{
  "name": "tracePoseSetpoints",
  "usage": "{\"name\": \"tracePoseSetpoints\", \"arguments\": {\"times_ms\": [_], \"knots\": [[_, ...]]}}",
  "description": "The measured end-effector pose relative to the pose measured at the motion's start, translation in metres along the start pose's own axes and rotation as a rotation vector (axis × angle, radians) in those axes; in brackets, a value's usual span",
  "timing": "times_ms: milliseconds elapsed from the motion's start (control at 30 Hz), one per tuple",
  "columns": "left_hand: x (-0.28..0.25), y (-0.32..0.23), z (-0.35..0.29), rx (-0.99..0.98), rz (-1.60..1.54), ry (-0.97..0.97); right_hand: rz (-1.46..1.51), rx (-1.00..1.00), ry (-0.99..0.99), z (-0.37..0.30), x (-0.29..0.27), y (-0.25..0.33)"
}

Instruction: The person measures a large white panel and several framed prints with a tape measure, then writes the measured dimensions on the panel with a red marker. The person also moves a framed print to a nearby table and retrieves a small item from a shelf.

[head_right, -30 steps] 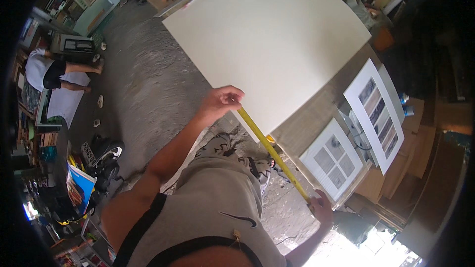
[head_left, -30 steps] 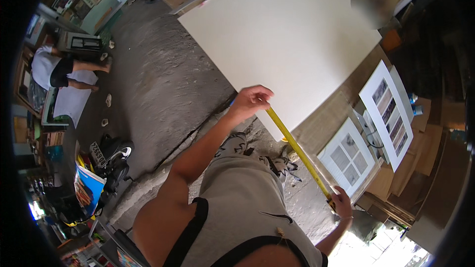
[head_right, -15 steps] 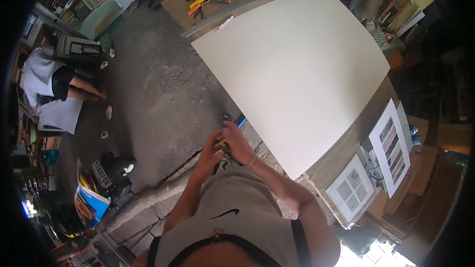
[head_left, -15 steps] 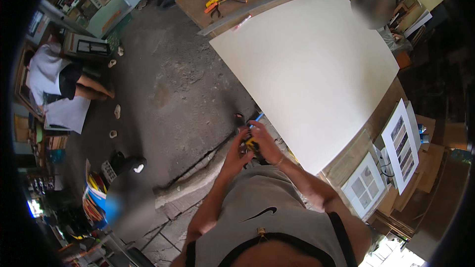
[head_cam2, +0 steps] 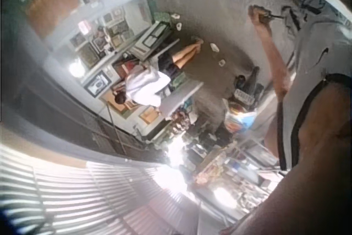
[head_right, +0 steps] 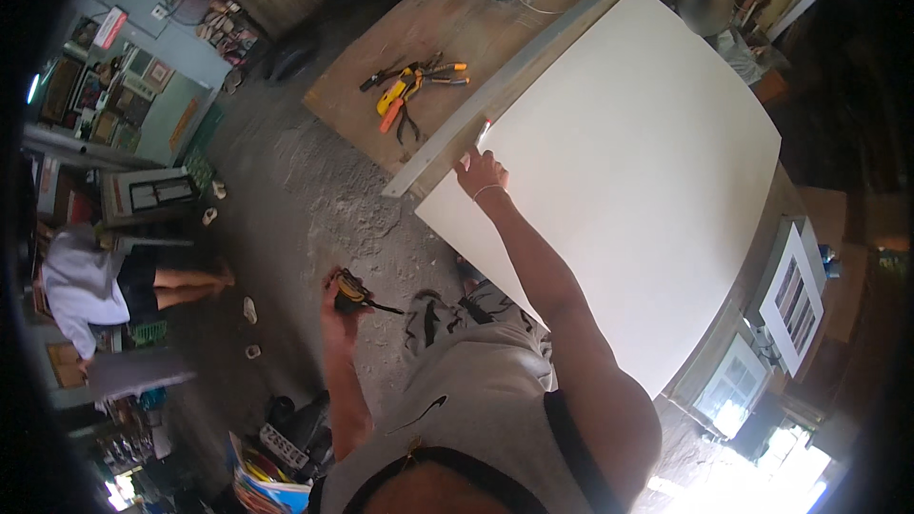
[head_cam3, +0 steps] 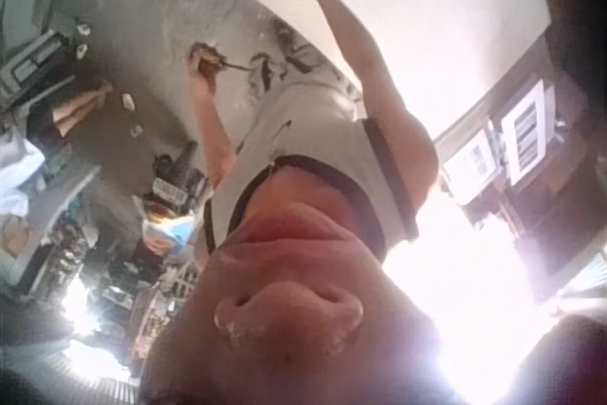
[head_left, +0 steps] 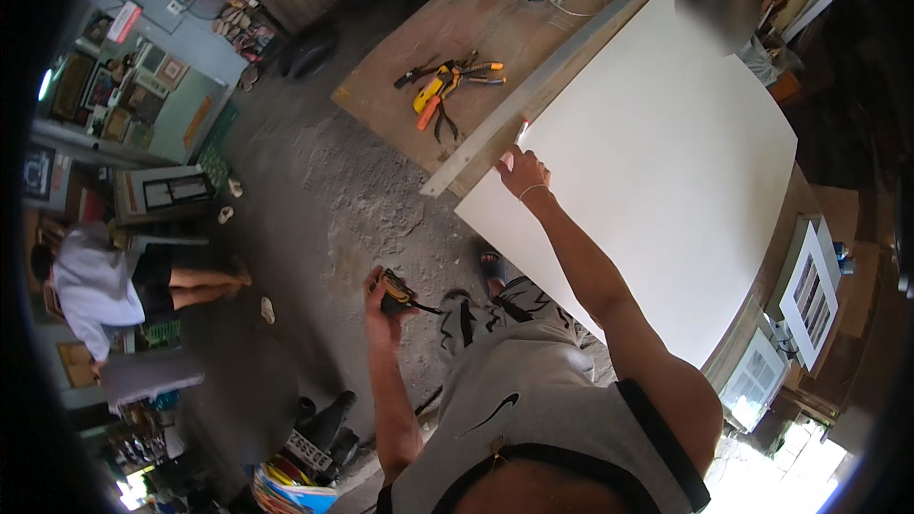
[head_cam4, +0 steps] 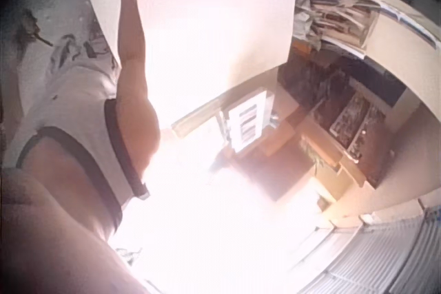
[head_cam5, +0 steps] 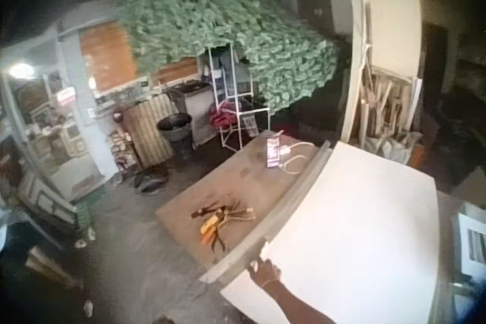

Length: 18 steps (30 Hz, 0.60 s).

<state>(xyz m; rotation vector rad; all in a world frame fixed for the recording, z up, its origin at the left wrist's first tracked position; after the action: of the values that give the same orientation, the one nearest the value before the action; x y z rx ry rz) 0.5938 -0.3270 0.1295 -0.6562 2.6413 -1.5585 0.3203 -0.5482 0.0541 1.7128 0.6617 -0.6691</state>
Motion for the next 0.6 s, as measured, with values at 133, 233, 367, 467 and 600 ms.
{"name": "tracePoseSetpoints", "arguments": {"times_ms": [133, 233, 367, 467, 600], "knots": [[0.005, -0.055, 0.084, 0.045, 0.216, 0.094, 0.004, 0.050, -0.062, 0.049, 0.027, -0.025], [0.054, -0.098, 0.145, 0.080, 0.626, 0.211, 0.030, 0.096, -0.131, 0.061, 0.030, -0.029], [0.123, -0.107, 0.235, 0.226, 1.119, 0.528, 0.212, 0.203, -0.211, 0.027, 0.013, -0.009], [0.169, -0.071, 0.305, 0.514, 1.374, 0.703, 0.609, 0.255, -0.518, -0.045, 0.003, 0.005], [0.219, -0.044, 0.325, 0.697, 1.642, 0.753, 1.198, 0.415, -0.786, -0.184, 0.039, -0.010]]}}
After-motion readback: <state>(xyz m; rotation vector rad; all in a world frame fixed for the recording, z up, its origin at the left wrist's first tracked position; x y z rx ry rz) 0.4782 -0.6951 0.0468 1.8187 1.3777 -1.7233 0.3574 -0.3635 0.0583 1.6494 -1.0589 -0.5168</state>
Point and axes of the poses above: each hand's wrist, its own z-axis towards the middle knuckle, its own x-axis out of the palm, y = z × x, the point moved 2 cm from there along z, towards the middle knuckle, and after that the axes turned 11 degrees about z, right-handed, at the moved point
